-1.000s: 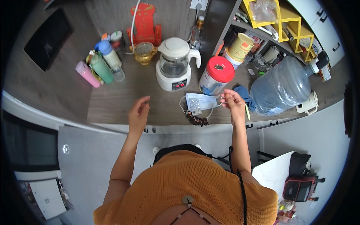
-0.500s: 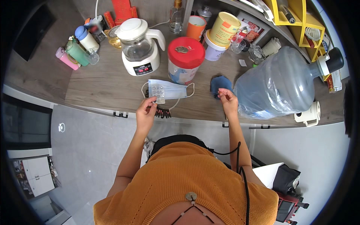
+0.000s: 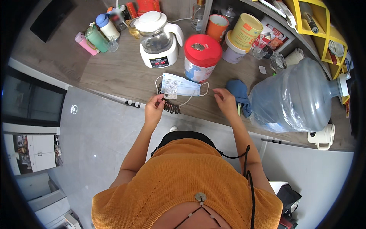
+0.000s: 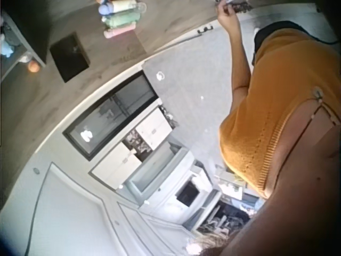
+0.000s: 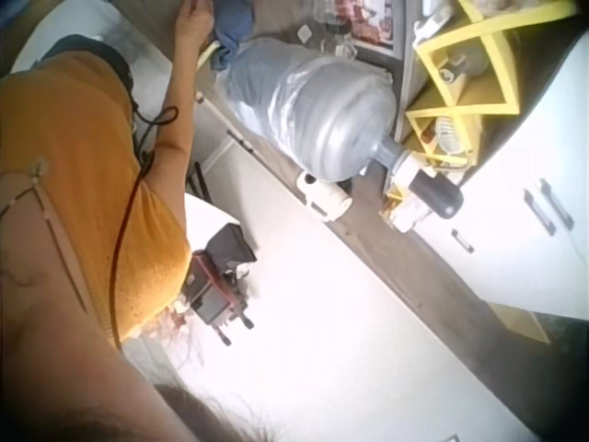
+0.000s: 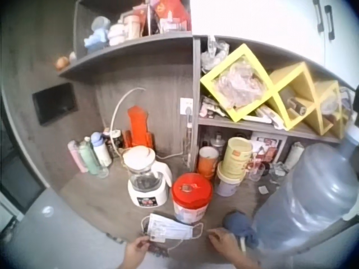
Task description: The person organizes various items on a counter, including a blue cloth, sunglasses, a small jar, and a blister pack. They also handle a plastic bag containing several small objects and examine a bottle with a pump.
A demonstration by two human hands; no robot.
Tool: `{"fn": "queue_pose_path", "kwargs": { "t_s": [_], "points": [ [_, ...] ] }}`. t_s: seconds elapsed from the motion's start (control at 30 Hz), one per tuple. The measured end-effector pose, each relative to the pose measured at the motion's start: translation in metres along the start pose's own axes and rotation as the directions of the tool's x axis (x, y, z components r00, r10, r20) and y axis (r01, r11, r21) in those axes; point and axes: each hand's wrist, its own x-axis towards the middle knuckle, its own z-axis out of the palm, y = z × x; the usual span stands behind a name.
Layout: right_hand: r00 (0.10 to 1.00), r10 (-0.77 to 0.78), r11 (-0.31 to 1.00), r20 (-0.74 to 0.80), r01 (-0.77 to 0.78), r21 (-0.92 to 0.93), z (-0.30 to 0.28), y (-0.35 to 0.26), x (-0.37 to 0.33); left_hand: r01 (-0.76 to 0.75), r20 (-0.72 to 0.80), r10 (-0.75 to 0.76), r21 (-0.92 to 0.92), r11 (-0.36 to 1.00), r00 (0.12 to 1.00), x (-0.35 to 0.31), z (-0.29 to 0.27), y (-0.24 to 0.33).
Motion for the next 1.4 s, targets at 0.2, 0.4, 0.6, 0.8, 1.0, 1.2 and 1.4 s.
{"fn": "queue_pose_path", "kwargs": {
  "t_s": [0.2, 0.4, 0.6, 0.8, 1.0, 1.2, 1.4],
  "points": [
    [0.976, -0.177, 0.937, 0.128, 0.207, -0.281, 0.033, -0.029, 0.019, -0.031, -0.001, 0.032, 0.153, 0.988, 0.999, 0.002, -0.017, -0.01],
    [0.949, -0.174, 0.816, 0.261, 0.288, -0.501, 0.059, -0.037, 0.027, -0.524, 0.378, 0.381, 0.424, 0.739, 0.844, 0.01, -0.027, -0.004],
    [0.879, -0.284, 0.798, 0.382, 0.438, -0.414, 0.089, -0.049, 0.035, -0.623, 0.478, 0.425, 0.409, 0.667, 0.769, 0.023, -0.029, -0.018],
    [0.91, -0.295, 0.855, 0.29, 0.387, -0.346, 0.123, -0.064, 0.06, -0.61, 0.518, 0.389, 0.371, 0.7, 0.762, 0.029, -0.031, -0.019],
    [0.979, 0.04, 0.847, 0.199, 0.073, -0.527, 0.135, -0.049, 0.059, -0.684, 0.522, 0.481, 0.317, 0.657, 0.704, 0.044, -0.032, -0.038],
    [0.978, -0.072, 0.867, 0.197, 0.159, -0.472, 0.118, -0.066, 0.063, -0.568, 0.456, 0.381, 0.405, 0.716, 0.805, 0.048, -0.046, -0.043],
    [0.995, -0.096, 0.871, 0.024, 0.096, -0.481, 0.06, -0.062, 0.043, -0.581, 0.484, 0.351, 0.492, 0.648, 0.801, 0.061, -0.024, -0.039]
  ]
}}
